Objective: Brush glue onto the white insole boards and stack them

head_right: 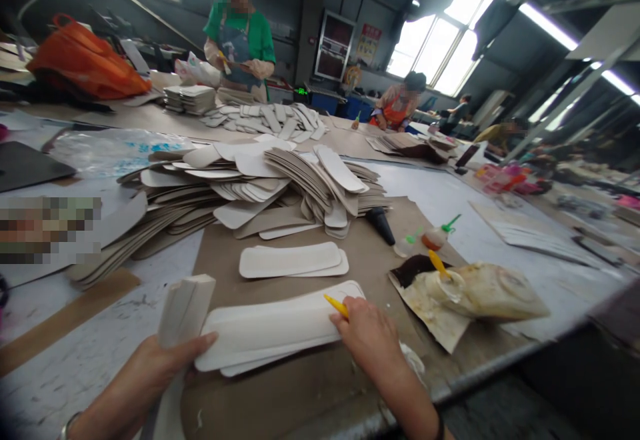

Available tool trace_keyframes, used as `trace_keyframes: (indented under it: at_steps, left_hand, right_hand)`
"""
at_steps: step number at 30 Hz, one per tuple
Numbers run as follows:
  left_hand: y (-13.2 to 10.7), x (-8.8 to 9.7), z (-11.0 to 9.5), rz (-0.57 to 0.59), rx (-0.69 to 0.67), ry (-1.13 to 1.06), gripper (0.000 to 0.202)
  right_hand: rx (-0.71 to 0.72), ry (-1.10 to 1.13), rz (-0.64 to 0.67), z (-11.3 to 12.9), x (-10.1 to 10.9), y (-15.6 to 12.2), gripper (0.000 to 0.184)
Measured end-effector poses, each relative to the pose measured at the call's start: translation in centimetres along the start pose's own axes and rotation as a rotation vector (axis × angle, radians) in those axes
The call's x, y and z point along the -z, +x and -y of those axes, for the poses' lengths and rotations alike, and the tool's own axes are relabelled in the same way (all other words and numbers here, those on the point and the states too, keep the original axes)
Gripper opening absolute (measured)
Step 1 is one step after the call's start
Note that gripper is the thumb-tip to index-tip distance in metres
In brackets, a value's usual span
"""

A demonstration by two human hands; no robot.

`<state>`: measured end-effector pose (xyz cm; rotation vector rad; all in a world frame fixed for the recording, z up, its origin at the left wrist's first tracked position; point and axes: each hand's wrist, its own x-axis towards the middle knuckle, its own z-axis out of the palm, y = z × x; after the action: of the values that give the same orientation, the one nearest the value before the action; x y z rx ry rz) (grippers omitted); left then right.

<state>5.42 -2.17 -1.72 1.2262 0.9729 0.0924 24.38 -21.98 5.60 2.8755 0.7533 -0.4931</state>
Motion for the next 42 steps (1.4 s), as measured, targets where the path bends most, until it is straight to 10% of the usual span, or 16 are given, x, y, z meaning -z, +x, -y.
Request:
trace_keyframes:
  at_steps: [18,36,42]
  left_hand:
    - [-0.3,-0.7,0.3,-0.013,0.068,-0.103,0.05]
    - [-1.4,0.9,0.5,-0.018,0.061,-0.178,0.055]
    - [-2.2,1.3,0.0,-0.007,0.059,-0.222,0.051]
  right_hand:
    - [-0.037,-0.045,-0.129,0.6,-0.8,-0.2,0.013]
    - [-0.063,0.592,-0.446,-3.7,0.2,-1.4,0.042]
    - [-0.017,0.757,-0.252,-3.0,-0.4,-1.8,0.051]
